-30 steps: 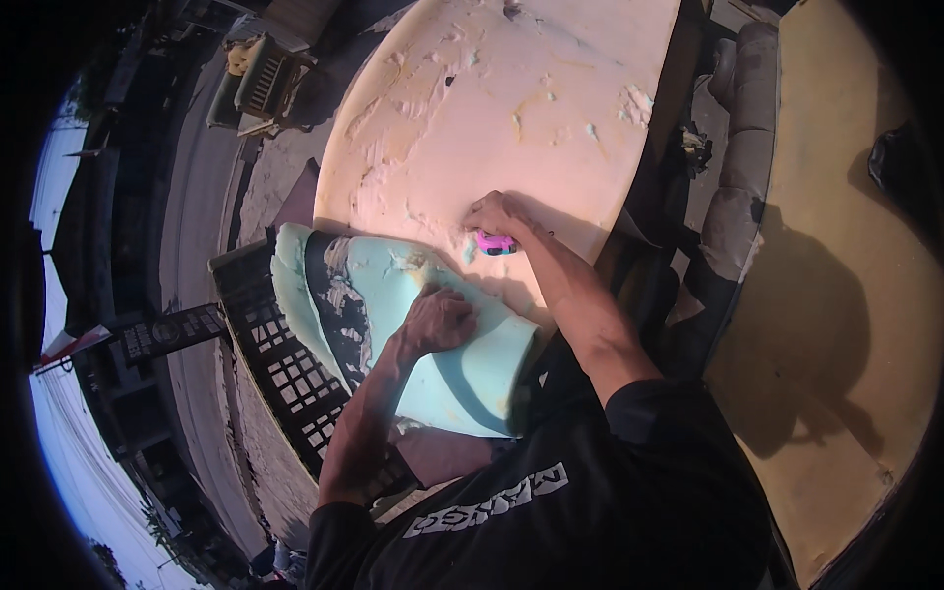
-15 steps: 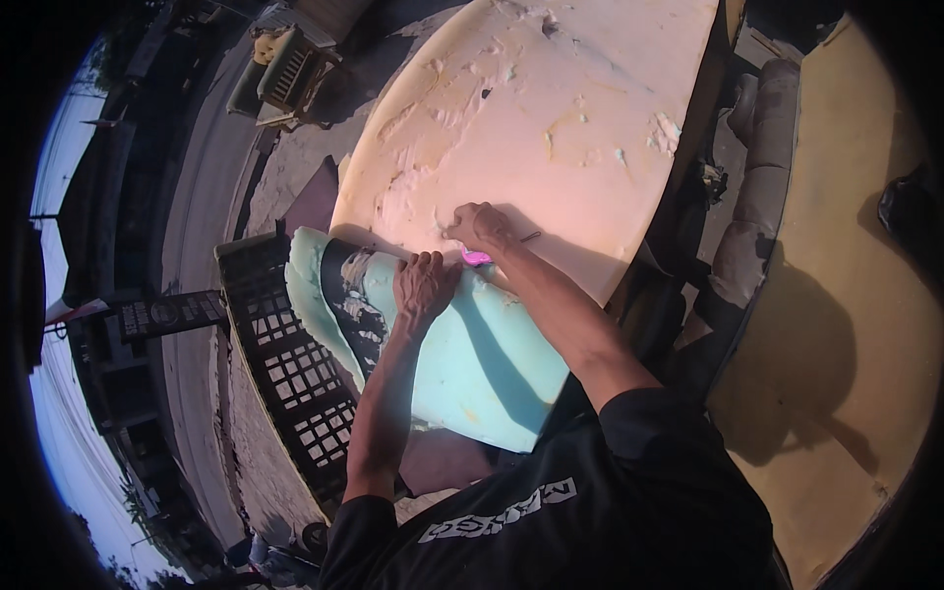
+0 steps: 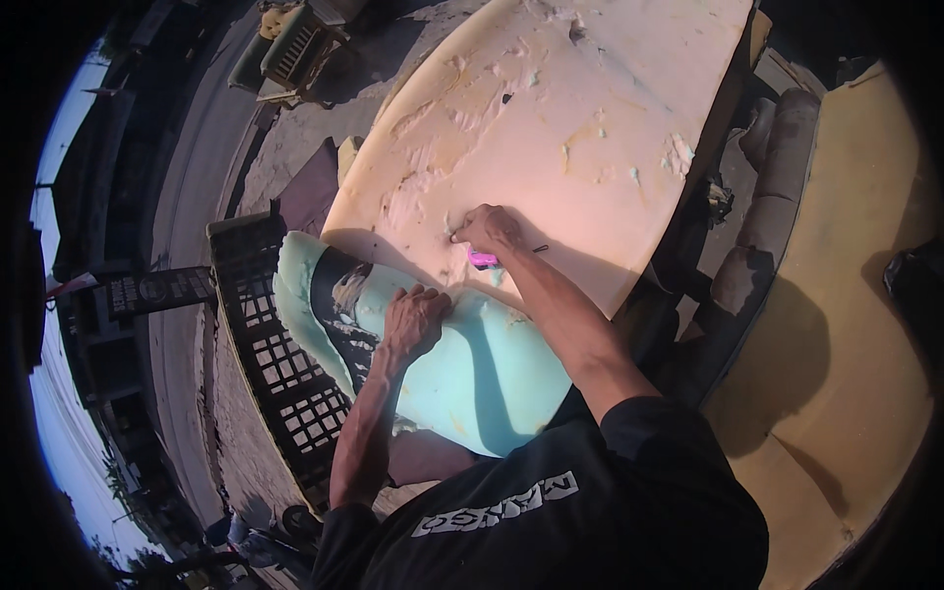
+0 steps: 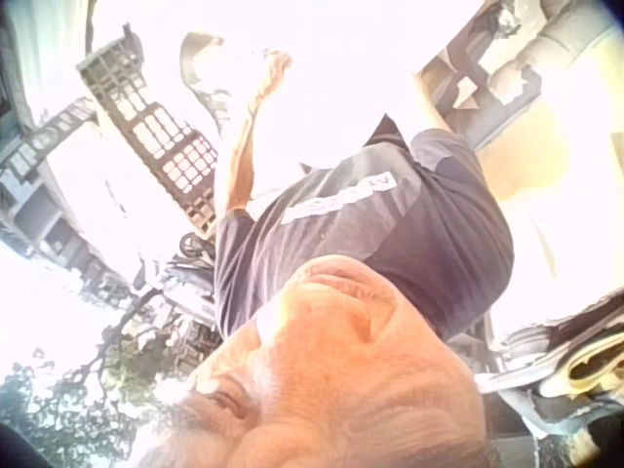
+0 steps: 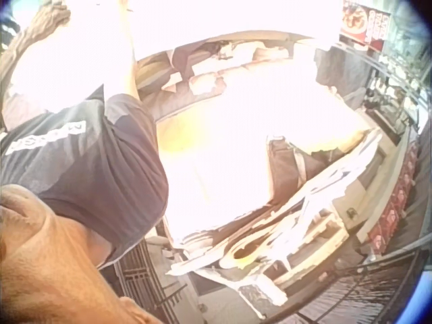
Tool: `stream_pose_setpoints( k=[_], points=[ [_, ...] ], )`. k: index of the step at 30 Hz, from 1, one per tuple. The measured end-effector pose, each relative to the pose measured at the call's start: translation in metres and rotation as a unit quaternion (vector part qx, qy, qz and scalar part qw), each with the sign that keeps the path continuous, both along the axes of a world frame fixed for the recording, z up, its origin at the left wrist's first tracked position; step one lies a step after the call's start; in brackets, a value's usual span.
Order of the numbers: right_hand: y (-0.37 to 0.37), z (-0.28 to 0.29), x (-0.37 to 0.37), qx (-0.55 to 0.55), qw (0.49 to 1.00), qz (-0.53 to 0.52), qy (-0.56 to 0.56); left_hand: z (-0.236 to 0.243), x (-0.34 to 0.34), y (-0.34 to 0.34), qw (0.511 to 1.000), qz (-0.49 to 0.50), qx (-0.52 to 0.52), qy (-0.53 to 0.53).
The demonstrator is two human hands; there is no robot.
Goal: The person handles pieces of upholstery foam, turning them over and fitting them together, and then uses a blade to cut and trim the material while it is placed on furniture frames.
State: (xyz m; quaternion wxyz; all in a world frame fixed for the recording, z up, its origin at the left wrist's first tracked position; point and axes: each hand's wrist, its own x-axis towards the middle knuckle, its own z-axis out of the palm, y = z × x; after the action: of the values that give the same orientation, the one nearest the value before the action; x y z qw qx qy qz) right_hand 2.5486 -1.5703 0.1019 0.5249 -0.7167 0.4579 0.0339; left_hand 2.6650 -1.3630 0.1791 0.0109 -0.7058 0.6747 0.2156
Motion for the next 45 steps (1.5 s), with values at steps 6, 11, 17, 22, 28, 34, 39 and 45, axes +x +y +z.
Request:
stream_pose_setpoints(
  k=[6,11,17,22,28,34,39,45],
  points=[
    [0.006,0.000,0.015,-0.010,1.000,0.004,0.005,0.012,-0.007,-0.023,0.993,0.088,-0.059,-0.052],
    [0.003,-0.005,0.019,0.018,1.000,0.014,-0.001,-0.008,-0.040,-0.029,0.978,0.124,-0.116,-0.122],
    [-0.005,-0.009,0.006,0.026,0.999,-0.013,-0.038,-0.017,-0.035,0.031,0.992,0.091,-0.081,0.021],
    [0.002,-0.005,0.008,0.003,0.999,0.015,-0.049,0.000,-0.011,0.001,0.985,0.162,-0.050,0.044],
    [0.044,0.027,0.039,-0.174,0.977,0.067,-0.105,0.000,0.069,-0.042,0.963,0.178,-0.193,-0.056],
    [0.037,-0.018,0.104,-0.162,0.966,0.122,-0.160,-0.021,0.048,-0.003,0.962,0.202,0.056,-0.176],
    [0.035,-0.026,0.100,-0.181,0.970,0.117,-0.110,-0.045,0.028,0.070,0.962,0.259,0.018,-0.080],
    [0.047,-0.022,0.101,-0.208,0.966,0.117,-0.101,-0.019,0.079,0.015,0.970,0.210,-0.060,-0.110]
  ],
)
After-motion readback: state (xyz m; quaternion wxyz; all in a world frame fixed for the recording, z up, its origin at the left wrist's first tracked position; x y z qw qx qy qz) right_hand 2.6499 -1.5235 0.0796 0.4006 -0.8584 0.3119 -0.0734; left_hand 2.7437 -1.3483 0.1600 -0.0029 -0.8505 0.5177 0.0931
